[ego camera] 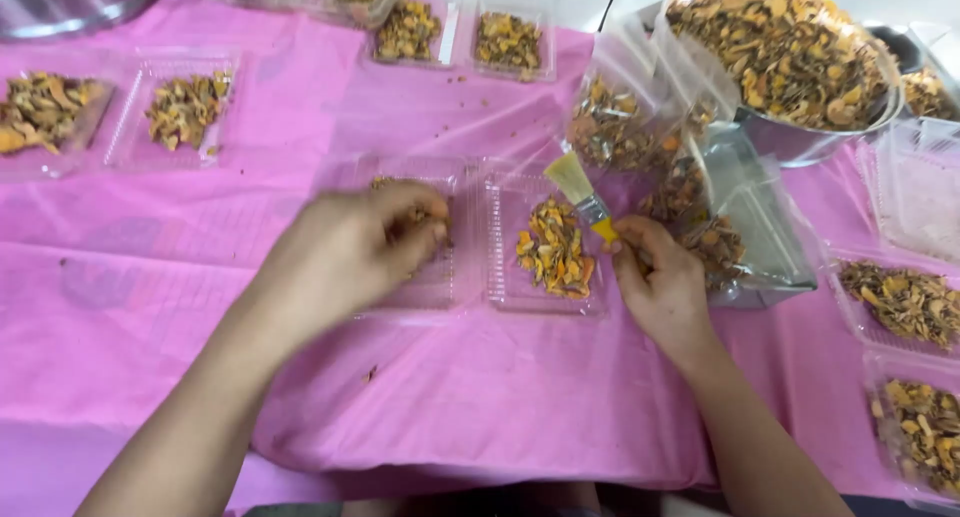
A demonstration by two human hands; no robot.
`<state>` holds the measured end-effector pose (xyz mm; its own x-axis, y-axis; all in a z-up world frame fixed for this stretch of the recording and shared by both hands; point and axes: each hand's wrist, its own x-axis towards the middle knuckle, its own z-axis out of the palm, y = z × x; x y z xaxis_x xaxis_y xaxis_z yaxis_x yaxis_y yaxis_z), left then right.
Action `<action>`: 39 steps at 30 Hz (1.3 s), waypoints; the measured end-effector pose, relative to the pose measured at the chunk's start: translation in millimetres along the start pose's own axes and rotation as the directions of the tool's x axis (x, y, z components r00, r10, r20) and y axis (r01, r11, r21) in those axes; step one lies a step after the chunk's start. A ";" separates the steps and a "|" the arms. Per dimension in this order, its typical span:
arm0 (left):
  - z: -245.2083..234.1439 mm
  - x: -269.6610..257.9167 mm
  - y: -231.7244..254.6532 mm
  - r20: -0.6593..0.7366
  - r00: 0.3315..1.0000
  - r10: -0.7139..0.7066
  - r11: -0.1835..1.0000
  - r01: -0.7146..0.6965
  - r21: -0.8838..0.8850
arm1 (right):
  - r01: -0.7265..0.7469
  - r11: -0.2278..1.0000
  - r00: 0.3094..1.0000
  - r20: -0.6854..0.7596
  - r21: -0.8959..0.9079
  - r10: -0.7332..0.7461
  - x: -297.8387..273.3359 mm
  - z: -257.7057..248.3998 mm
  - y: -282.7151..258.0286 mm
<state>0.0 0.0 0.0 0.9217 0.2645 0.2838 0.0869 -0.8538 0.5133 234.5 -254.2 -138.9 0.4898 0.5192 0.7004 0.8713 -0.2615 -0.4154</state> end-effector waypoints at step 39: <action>130.1 13.5 -61.0 -0.044 0.591 0.806 0.588 -0.790 0.173 | 0.017 1.000 0.996 0.089 -0.014 -0.015 1.2 -21.1 -25.1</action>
<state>56.3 -2.7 -132.9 0.5979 -0.5121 0.6167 -0.6115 -0.7888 -0.0622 213.9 -264.2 -115.4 0.4714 0.5937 0.6521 0.8797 -0.2639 -0.3956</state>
